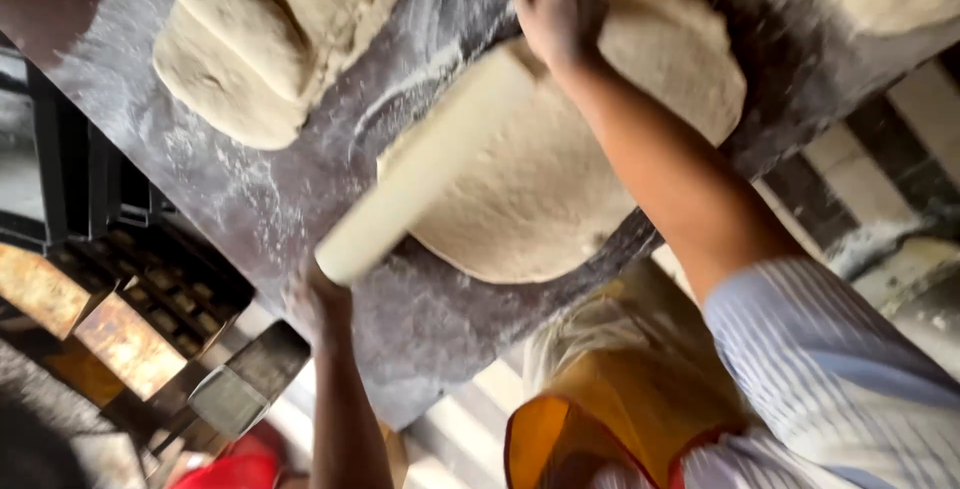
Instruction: The person rolls a piece of dough flat on a floured wooden table using a rolling pin, then lifts and stretches the flattened dough into a black baking tray, pressing it to fit the corners. They repeat the process with a second dough piece, rolling it out and fitting it into another tray.
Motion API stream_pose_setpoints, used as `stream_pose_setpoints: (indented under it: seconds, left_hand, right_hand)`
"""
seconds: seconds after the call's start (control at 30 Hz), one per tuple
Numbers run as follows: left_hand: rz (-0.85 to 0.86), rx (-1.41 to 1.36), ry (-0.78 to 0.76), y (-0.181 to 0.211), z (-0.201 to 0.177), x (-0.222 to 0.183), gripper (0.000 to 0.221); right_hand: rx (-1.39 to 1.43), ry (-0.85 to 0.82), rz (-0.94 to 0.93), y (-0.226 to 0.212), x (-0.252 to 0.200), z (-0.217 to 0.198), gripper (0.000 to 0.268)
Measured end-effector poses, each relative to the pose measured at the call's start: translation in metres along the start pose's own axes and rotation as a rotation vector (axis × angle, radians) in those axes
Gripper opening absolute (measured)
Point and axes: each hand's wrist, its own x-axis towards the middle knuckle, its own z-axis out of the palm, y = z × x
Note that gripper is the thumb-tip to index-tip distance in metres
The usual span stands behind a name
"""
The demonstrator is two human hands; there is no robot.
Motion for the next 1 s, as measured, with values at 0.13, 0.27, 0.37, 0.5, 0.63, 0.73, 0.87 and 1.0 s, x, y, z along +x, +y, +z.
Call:
stream_pose_setpoints:
  seconds: [0.13, 0.27, 0.37, 0.5, 0.63, 0.73, 0.87, 1.0]
  left_hand:
    - [-0.019, -0.061, -0.049, 0.009, 0.024, -0.085, 0.044]
    - [-0.103, 0.021, -0.21, 0.039, 0.001, -0.166, 0.034]
    - [-0.119, -0.012, -0.363, 0.036, 0.0, -0.209, 0.016]
    - [-0.042, -0.076, -0.243, 0.045, -0.007, -0.183, 0.013]
    - [-0.026, -0.112, -0.119, 0.099, -0.042, -0.125, 0.016]
    - [-0.067, -0.207, -0.061, 0.16, -0.07, -0.101, 0.016]
    - [-0.136, -0.284, -0.059, 0.22, -0.056, -0.109, 0.023]
    - [-0.246, -0.241, -0.148, 0.257, -0.04, -0.146, 0.02]
  right_hand:
    - [0.066, -0.119, 0.016, 0.052, -0.067, -0.077, 0.036]
    - [0.011, -0.385, 0.134, 0.098, -0.158, -0.171, 0.045]
    - [-0.104, -0.509, 0.255, 0.125, -0.215, -0.22, 0.051]
    - [-0.045, -0.617, 0.379, 0.137, -0.187, -0.229, 0.053]
    - [0.102, -0.491, 0.139, 0.124, -0.063, -0.203, 0.043]
    - [0.156, -0.477, -0.043, 0.144, 0.013, -0.19, 0.04]
    - [-0.004, -0.565, -0.157, 0.192, 0.042, -0.19, 0.043]
    - [-0.047, -0.594, -0.244, 0.26, -0.003, -0.2, 0.041]
